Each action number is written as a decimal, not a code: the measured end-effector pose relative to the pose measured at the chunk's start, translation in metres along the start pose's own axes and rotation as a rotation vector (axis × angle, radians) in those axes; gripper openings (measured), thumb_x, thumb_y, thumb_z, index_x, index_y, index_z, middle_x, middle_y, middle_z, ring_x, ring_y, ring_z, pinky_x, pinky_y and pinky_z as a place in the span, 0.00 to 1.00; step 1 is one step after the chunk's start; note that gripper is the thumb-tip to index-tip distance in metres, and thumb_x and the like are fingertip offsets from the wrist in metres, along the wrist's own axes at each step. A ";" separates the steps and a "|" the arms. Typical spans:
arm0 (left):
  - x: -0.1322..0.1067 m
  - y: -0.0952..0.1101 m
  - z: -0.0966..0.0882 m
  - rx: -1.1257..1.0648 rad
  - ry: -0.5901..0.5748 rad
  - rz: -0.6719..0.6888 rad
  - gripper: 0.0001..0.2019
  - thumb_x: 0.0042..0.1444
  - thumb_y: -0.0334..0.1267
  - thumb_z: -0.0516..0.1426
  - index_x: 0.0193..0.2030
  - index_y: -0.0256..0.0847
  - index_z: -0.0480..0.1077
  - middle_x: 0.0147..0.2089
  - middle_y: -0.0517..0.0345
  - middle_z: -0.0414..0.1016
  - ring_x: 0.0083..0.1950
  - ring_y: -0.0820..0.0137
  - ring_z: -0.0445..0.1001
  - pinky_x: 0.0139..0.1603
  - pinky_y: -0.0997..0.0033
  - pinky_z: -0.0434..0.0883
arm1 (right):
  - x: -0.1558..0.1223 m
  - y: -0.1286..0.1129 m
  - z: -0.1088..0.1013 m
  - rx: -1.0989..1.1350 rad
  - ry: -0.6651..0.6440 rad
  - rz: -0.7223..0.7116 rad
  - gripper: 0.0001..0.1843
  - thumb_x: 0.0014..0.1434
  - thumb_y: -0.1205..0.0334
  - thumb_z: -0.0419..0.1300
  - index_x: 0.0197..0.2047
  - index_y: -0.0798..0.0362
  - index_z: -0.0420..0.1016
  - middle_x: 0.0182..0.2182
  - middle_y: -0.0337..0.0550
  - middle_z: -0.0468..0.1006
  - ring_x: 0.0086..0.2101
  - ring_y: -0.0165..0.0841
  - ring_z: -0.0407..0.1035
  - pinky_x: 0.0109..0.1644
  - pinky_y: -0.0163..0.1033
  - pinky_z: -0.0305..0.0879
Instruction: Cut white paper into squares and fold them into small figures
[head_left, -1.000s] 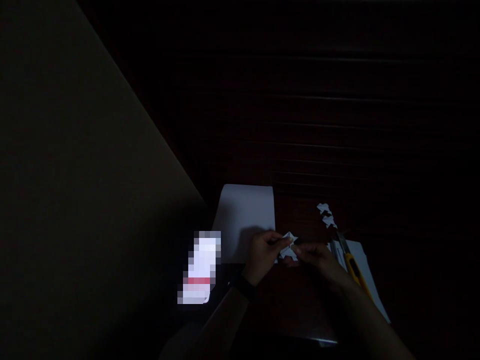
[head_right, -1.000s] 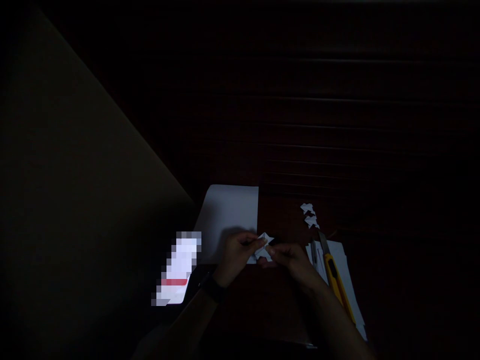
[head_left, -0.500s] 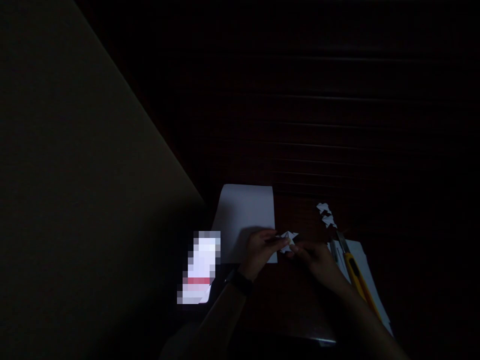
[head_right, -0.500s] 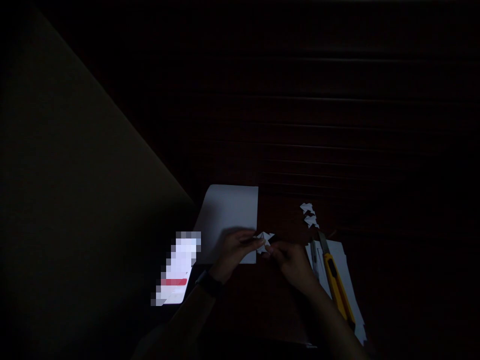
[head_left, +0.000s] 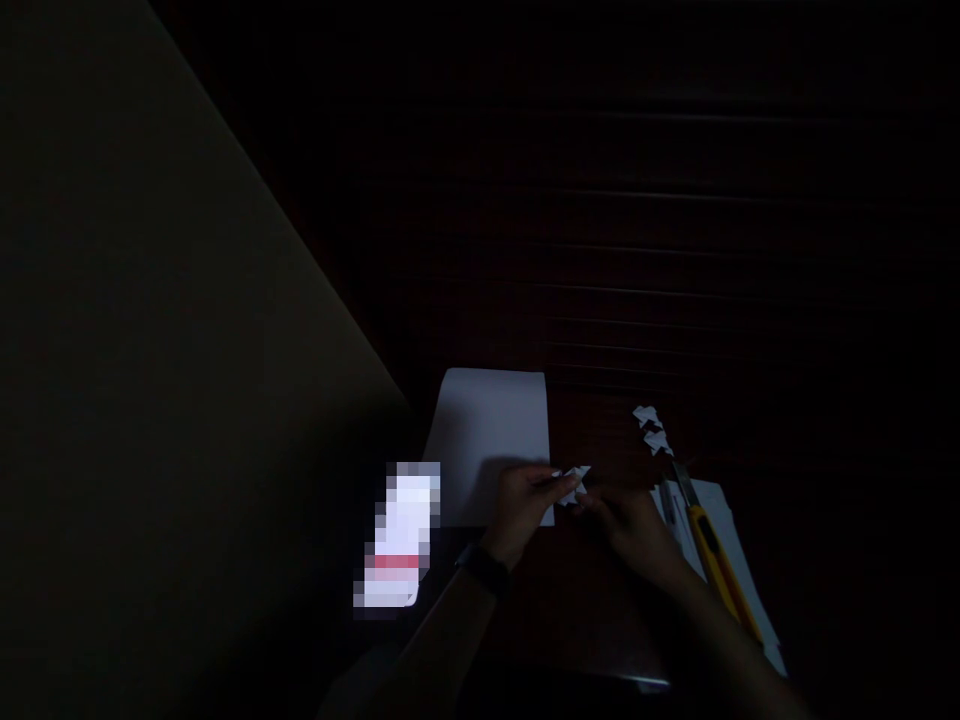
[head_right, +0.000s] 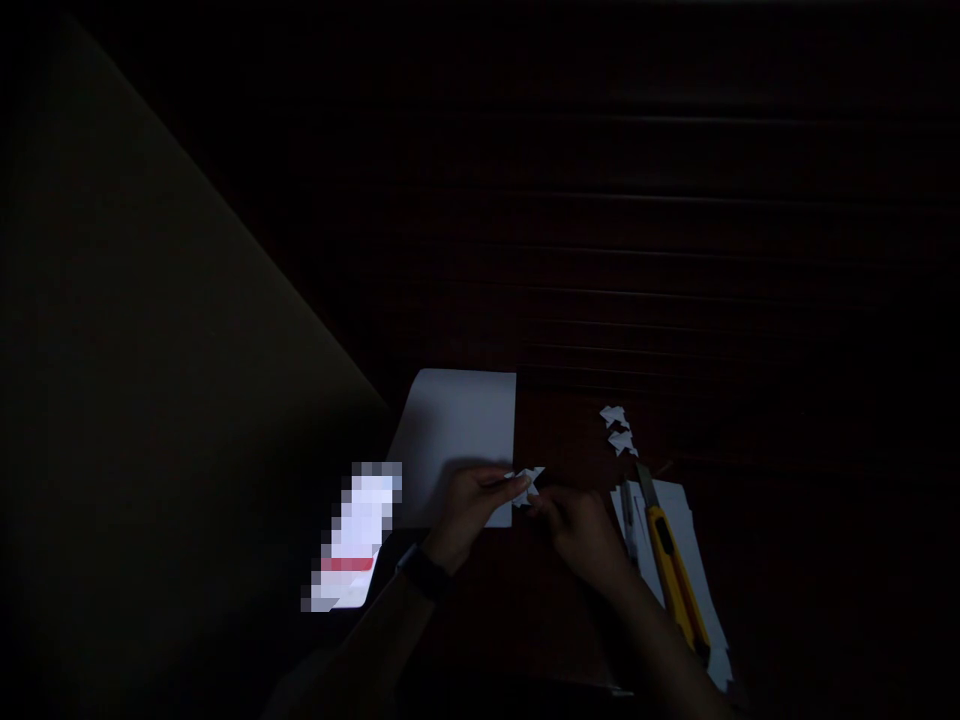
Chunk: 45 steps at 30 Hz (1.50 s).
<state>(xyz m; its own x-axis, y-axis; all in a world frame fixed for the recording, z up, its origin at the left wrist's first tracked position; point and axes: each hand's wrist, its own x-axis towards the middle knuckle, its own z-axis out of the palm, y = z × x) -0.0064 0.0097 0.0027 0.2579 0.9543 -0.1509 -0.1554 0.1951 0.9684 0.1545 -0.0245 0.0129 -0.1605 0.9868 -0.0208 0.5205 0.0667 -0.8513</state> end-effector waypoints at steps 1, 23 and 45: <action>0.000 0.000 0.000 0.011 0.004 -0.001 0.13 0.47 0.43 0.61 0.32 0.35 0.76 0.33 0.52 0.78 0.34 0.67 0.74 0.33 0.73 0.67 | -0.001 -0.001 0.001 -0.010 -0.001 -0.009 0.17 0.61 0.55 0.49 0.30 0.52 0.75 0.27 0.40 0.78 0.29 0.33 0.71 0.33 0.34 0.60; -0.037 -0.005 0.006 -0.145 0.031 -0.028 0.24 0.41 0.38 0.66 0.46 0.34 0.70 0.30 0.52 0.77 0.32 0.66 0.75 0.34 0.70 0.69 | -0.033 -0.003 0.019 0.324 0.048 0.054 0.17 0.55 0.51 0.56 0.33 0.57 0.77 0.28 0.47 0.79 0.30 0.35 0.71 0.35 0.37 0.64; -0.162 -0.004 0.022 -0.126 0.197 -0.069 0.24 0.35 0.40 0.67 0.41 0.35 0.70 0.27 0.56 0.74 0.26 0.71 0.72 0.24 0.75 0.67 | -0.159 -0.045 0.059 0.320 0.361 0.125 0.19 0.45 0.52 0.62 0.38 0.55 0.78 0.33 0.48 0.80 0.35 0.41 0.73 0.41 0.45 0.67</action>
<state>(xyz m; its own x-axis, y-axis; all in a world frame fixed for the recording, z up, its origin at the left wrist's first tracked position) -0.0269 -0.1502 0.0277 0.0833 0.9610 -0.2636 -0.2647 0.2763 0.9239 0.1070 -0.1934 0.0238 0.2164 0.9763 0.0018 0.2246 -0.0480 -0.9733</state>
